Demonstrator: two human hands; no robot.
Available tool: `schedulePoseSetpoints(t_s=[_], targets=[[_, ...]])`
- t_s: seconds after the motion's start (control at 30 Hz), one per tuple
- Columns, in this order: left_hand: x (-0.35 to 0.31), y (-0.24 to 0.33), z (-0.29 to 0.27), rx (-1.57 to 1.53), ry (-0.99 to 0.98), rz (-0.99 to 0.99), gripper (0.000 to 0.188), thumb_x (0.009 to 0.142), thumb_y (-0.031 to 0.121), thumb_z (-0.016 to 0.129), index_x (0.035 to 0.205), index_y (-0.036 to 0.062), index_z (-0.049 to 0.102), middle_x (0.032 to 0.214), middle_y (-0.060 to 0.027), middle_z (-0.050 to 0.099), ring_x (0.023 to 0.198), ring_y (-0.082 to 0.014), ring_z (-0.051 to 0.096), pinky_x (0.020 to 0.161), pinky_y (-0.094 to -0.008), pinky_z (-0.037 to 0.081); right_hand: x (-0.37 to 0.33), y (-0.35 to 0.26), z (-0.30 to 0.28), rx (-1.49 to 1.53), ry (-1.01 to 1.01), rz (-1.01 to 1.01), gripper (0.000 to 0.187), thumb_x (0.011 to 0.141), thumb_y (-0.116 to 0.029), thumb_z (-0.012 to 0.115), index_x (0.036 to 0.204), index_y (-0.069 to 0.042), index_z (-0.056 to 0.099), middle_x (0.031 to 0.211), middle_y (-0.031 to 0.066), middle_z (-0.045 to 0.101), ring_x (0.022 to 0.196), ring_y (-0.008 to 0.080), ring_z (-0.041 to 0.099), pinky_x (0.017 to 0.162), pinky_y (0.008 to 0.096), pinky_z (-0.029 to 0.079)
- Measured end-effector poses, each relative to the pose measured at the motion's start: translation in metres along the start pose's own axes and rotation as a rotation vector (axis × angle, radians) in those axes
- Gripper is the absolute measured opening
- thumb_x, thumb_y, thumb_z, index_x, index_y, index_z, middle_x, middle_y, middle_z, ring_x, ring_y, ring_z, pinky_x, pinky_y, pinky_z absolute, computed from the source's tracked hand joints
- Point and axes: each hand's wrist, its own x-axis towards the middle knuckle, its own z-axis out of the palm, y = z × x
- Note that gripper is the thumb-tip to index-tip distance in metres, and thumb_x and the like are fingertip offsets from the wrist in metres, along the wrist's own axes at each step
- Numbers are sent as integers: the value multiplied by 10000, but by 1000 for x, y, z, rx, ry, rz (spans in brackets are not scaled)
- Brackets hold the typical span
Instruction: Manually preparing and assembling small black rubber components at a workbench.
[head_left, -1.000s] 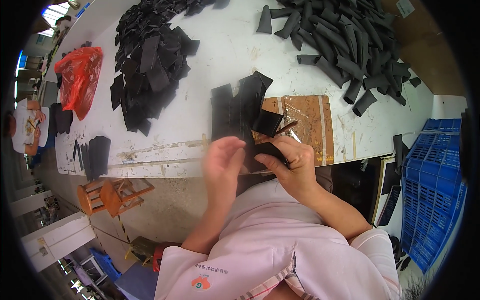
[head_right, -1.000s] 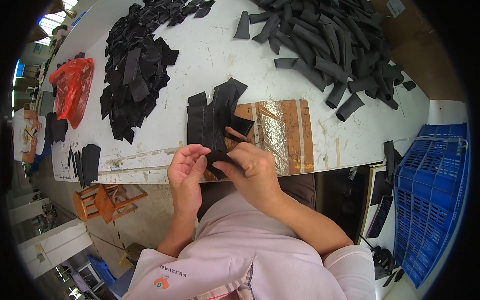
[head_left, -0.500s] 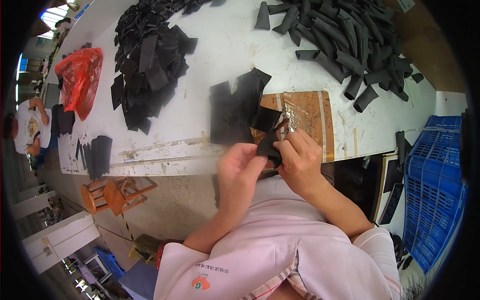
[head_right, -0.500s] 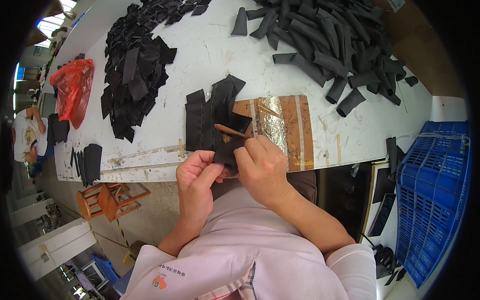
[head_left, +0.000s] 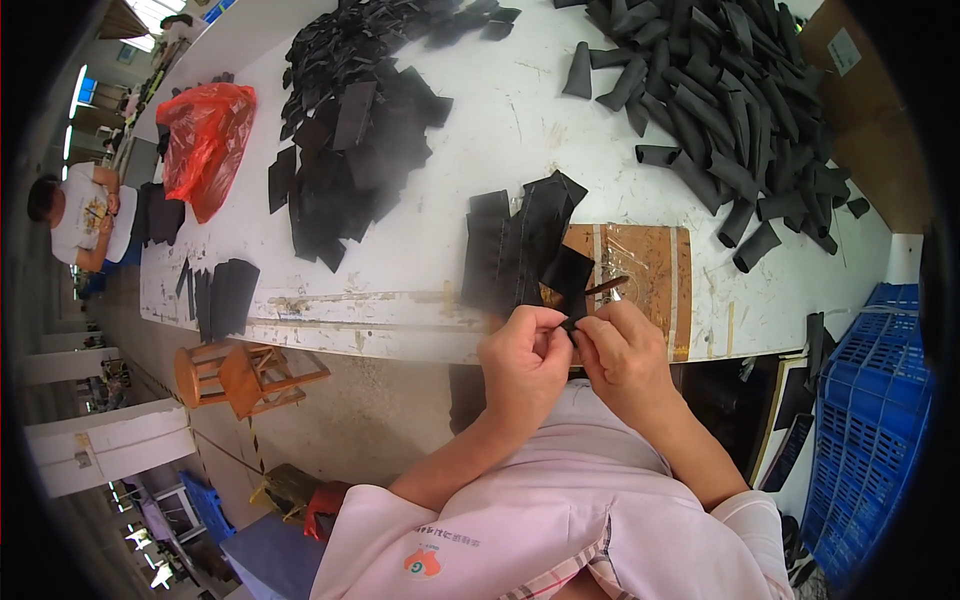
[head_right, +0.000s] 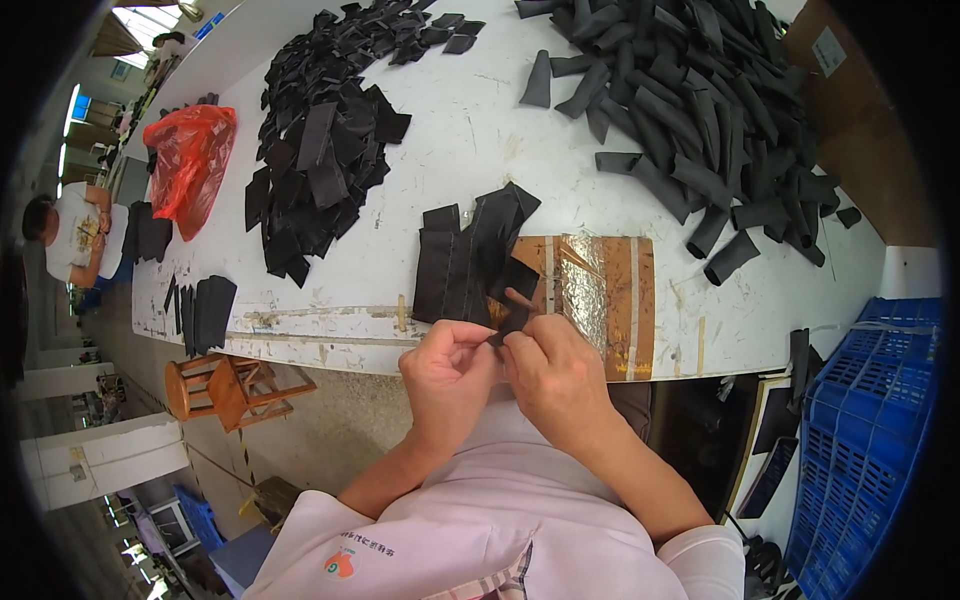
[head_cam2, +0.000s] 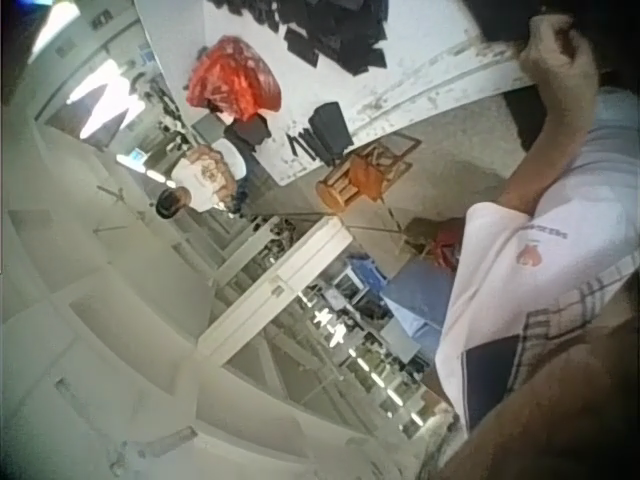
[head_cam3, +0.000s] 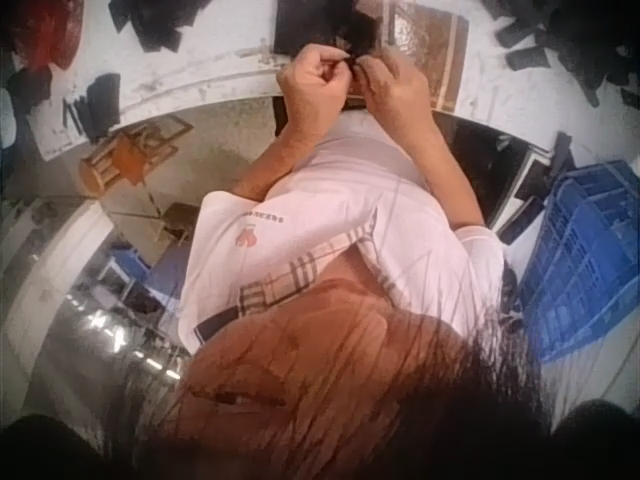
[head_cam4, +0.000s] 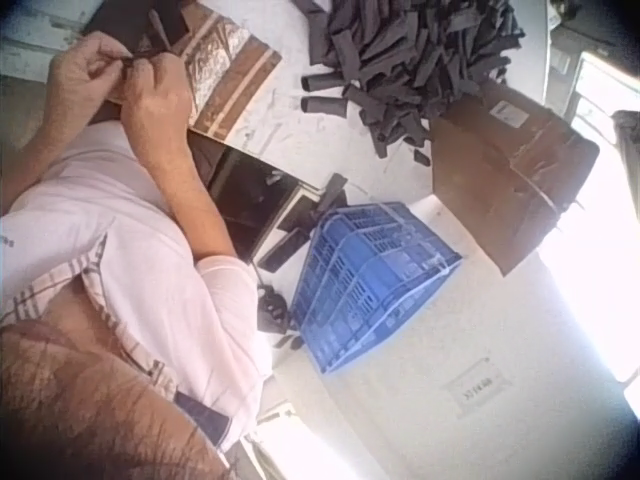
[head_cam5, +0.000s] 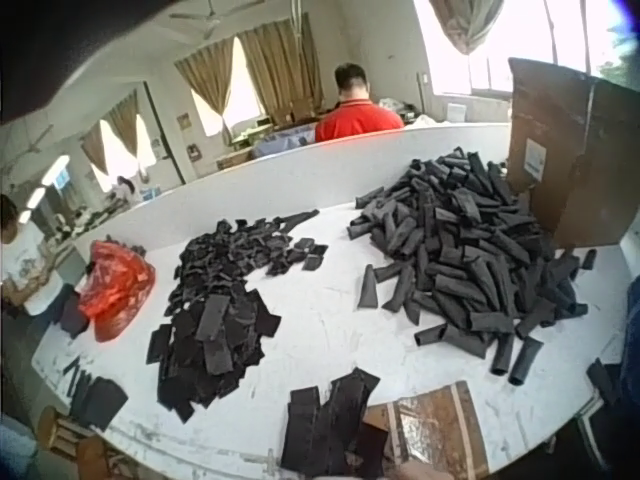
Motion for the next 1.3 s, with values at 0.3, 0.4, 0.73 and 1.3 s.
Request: schedulePoseSetpoints(t_s=[0.3,0.4,0.73,1.3], targets=[[21,-3,-18,-969,-282,-529,177,723,-95,553,879,-23,513,811,-86,618,707,-86,580,595,-201,475,3,3,-1,348,91,308,134,654,64,576,778,14,586,634,67,493,491,123,478,443,236,381],[13,12,-10,-295,-95,-136,202,719,-93,570,904,-29,518,794,-91,625,684,-93,591,602,-201,479,4,3,-2,398,69,329,146,644,63,591,779,7,589,648,76,512,499,146,494,444,252,395],[19,-4,-10,-883,-156,-566,218,714,-65,561,918,-12,502,752,-71,581,454,-18,420,364,-154,306,6,1,9,193,222,243,111,649,49,595,749,2,591,647,91,521,486,178,498,456,273,413],[12,6,-6,-231,53,127,192,707,-131,478,871,-43,525,739,-32,569,461,6,397,396,-136,289,0,8,-1,1568,-183,832,138,824,-146,572,710,-95,512,641,-78,445,541,31,365,503,174,310]])
